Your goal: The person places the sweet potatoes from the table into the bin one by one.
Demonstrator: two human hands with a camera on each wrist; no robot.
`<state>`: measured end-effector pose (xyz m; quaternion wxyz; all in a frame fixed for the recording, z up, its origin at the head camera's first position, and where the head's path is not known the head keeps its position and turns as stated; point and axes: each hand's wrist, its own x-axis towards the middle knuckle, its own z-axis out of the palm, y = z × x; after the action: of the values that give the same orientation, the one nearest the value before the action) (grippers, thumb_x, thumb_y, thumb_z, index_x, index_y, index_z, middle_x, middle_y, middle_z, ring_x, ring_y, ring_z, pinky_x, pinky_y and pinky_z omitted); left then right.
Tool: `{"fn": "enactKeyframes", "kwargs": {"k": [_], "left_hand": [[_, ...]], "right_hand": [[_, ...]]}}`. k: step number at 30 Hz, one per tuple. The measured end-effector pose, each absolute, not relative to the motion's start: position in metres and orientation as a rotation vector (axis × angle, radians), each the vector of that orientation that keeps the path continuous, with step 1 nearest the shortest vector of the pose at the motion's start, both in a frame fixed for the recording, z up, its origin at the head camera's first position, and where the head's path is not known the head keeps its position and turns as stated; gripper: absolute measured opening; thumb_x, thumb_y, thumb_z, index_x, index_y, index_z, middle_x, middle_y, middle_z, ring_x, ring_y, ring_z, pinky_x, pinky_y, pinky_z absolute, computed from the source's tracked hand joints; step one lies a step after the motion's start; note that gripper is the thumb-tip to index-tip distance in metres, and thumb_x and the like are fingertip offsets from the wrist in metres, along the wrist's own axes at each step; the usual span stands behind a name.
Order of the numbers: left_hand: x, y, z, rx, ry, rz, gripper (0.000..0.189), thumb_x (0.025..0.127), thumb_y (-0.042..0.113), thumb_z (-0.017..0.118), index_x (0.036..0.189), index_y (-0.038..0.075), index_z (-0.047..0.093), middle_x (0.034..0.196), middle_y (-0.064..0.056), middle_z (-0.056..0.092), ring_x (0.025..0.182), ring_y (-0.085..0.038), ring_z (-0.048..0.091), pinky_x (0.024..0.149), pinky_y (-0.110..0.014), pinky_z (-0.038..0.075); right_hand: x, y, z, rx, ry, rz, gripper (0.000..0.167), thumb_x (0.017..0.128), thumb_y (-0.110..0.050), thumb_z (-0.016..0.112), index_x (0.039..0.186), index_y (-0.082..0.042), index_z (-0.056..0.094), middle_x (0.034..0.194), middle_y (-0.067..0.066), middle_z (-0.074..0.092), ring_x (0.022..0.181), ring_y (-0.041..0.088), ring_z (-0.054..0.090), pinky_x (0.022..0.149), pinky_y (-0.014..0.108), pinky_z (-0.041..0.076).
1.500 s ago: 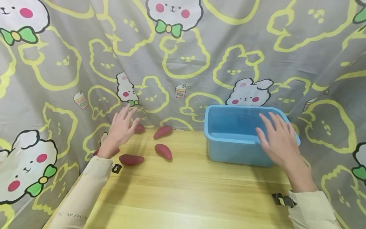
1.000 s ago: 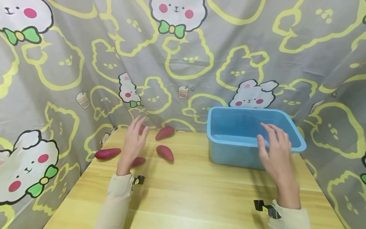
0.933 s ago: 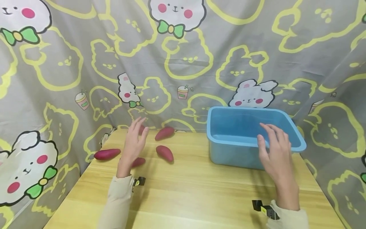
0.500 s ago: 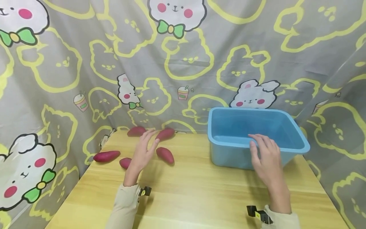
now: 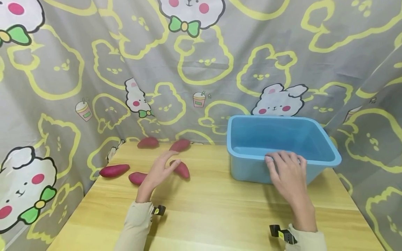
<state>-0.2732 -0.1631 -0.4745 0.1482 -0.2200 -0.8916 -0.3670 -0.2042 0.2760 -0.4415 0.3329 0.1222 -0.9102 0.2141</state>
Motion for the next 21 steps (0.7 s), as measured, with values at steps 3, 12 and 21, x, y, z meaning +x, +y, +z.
{"fn": "enactKeyframes", "kwargs": {"k": [3,12,21], "left_hand": [[-0.273,-0.161,-0.477,-0.638,-2.612,-1.041,0.038,0.101,0.033,0.066,0.129,0.007,0.067,0.132,-0.010,0.064,0.129,-0.031,0.056,0.109,-0.050,0.041],[-0.275,-0.157,-0.486,-0.704,-2.704,-0.950,0.053,0.091,0.029,0.080,0.135,0.004,0.063,0.140,-0.019,0.059,0.135,-0.037,0.051,0.113,-0.052,0.037],[-0.282,-0.158,-0.501,-0.746,-2.803,-0.835,0.069,0.078,0.014,0.091,0.139,0.006,0.061,0.152,-0.024,0.046,0.141,-0.044,0.041,0.110,-0.064,0.035]], "right_hand": [[-0.205,0.277,-0.441,0.324,-2.401,0.554,0.023,0.104,-0.026,0.059,0.112,-0.010,0.073,0.113,0.017,0.069,0.107,0.042,0.052,0.098,0.067,0.025],[-0.201,0.282,-0.443,0.301,-2.409,0.524,0.023,0.105,-0.027,0.058,0.113,-0.011,0.072,0.112,0.016,0.069,0.106,0.042,0.051,0.095,0.069,0.024],[-0.206,0.278,-0.442,0.324,-2.407,0.517,0.023,0.104,-0.027,0.059,0.113,-0.011,0.072,0.111,0.017,0.069,0.104,0.042,0.052,0.094,0.068,0.025]]}}
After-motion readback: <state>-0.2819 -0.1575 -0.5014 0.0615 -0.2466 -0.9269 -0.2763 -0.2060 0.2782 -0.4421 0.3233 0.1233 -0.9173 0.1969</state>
